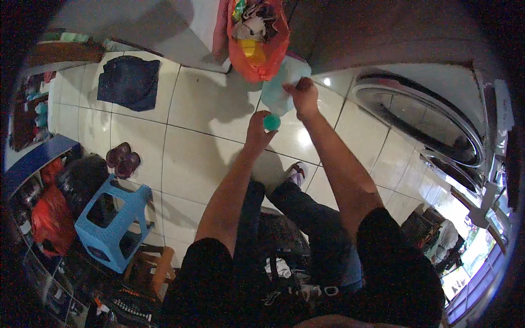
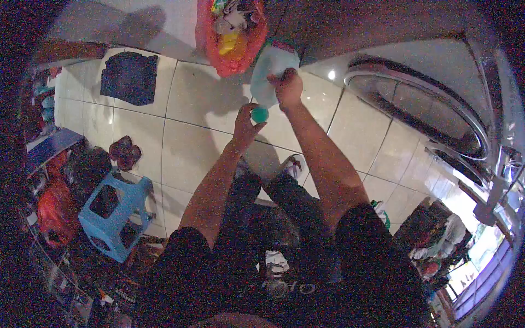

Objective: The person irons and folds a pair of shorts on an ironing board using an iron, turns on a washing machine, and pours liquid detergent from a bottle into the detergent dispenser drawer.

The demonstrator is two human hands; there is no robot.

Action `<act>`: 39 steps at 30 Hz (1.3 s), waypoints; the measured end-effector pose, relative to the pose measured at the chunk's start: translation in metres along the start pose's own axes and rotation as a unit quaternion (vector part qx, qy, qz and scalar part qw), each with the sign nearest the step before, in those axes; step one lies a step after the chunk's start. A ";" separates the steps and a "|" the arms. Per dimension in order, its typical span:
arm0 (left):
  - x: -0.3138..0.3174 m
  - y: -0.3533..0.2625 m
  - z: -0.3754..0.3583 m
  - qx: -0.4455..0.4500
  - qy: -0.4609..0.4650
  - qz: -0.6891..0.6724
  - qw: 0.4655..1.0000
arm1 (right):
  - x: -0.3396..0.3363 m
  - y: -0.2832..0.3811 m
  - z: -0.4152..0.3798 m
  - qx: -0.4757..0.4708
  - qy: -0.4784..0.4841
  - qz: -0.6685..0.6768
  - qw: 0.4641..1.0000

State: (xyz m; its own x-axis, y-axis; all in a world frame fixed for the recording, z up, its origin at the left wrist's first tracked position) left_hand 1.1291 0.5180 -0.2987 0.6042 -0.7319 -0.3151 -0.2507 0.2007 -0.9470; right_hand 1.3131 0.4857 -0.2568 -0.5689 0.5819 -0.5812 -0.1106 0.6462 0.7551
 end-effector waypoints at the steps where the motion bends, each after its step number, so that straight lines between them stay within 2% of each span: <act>1: 0.003 -0.007 0.011 0.005 -0.011 0.000 1.000 | -0.011 0.020 0.009 0.009 -0.007 0.002 1.000; 5: 0.010 -0.037 0.059 0.078 -0.054 0.013 0.995 | -0.018 0.024 0.069 -0.010 0.020 0.084 0.996; 6: 0.011 -0.045 0.070 0.080 -0.054 0.023 0.995 | -0.017 0.021 0.085 -0.016 0.028 0.162 0.986; 9: 0.012 -0.067 0.099 0.096 -0.055 0.027 0.993 | -0.031 0.035 0.103 0.023 0.061 0.105 0.992; 11: 0.010 -0.082 0.109 0.115 -0.056 -0.005 0.992 | -0.029 -0.001 0.138 -0.181 0.082 0.068 0.978; 13: 0.006 -0.096 0.115 0.105 -0.045 0.006 0.993 | -0.037 0.004 0.140 -0.177 0.128 0.099 0.971; 15: 0.001 -0.116 0.118 0.114 -0.040 0.018 0.992 | -0.067 0.056 0.102 0.034 0.199 0.193 0.960; 18: -0.007 -0.154 0.112 0.132 -0.037 0.034 0.990 | -0.086 0.050 0.076 -0.085 0.153 0.184 0.967; 20: -0.013 -0.181 0.110 0.116 -0.030 0.040 0.992 | -0.110 0.060 0.029 -0.014 0.115 0.227 0.967; 21: -0.017 -0.198 0.108 0.110 -0.019 0.039 0.993 | -0.118 0.037 0.011 0.018 0.143 0.217 0.965; 22: -0.023 -0.217 0.107 0.104 -0.007 0.038 0.994 | -0.132 0.030 -0.017 0.048 0.146 0.275 0.949; 24: -0.033 -0.254 0.105 0.095 0.013 0.035 0.995 | -0.155 -0.004 -0.069 0.083 0.168 0.269 0.945; 25: -0.038 -0.276 0.104 0.092 0.022 0.032 0.995 | -0.160 -0.041 -0.097 -0.022 0.178 0.363 0.914; 26: -0.042 -0.295 0.104 0.090 0.032 0.030 0.995 | -0.171 -0.046 -0.126 0.157 0.162 0.320 0.920; 27: -0.048 -0.317 0.106 0.099 0.041 0.027 0.994 | -0.184 -0.043 -0.152 0.229 0.143 0.288 0.919; 28: -0.054 -0.341 0.106 0.106 0.051 0.024 0.993 | -0.194 -0.052 -0.178 0.260 0.126 0.318 0.903; 29: -0.060 -0.363 0.107 0.112 0.061 0.020 0.992 | -0.206 -0.050 -0.206 0.243 0.112 0.286 0.920; 30: -0.065 -0.387 0.107 0.101 0.064 0.023 0.993 | -0.216 -0.049 -0.226 0.286 0.120 0.207 0.928; 31: -0.069 -0.404 0.109 0.113 0.070 0.013 0.991 | -0.227 -0.044 -0.252 0.260 0.089 0.230 0.934; 33: -0.074 -0.434 0.114 0.138 0.077 -0.008 0.987 | -0.247 -0.038 -0.289 0.286 0.112 0.194 0.932; 34: -0.081 -0.469 0.112 0.134 0.082 0.003 0.988 | -0.256 -0.035 -0.300 0.290 0.102 0.206 0.929; 37: -0.086 -0.515 0.116 0.105 0.111 -0.008 0.988 | -0.276 -0.029 -0.331 0.295 0.078 0.218 0.927; 39: -0.088 -0.550 0.119 0.145 0.131 0.014 0.981 | -0.286 -0.025 -0.343 0.286 0.064 0.196 0.936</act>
State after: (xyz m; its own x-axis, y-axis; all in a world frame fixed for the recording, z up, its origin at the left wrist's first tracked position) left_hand 1.3032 0.5495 0.2424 0.3763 -0.8573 -0.3514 -0.0159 0.3732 -0.9276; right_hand 1.1986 0.1336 -0.0055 -0.5713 0.7896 -0.2239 0.5614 0.5749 0.5952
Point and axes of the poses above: each hand's wrist, its own z-axis towards the middle knuckle, its own x-axis out of the palm, y = z × x, the point moved 3 cm from there along z, towards the middle knuckle, and after that the axes turned 3 degrees about -z, right-handed, at the moved point
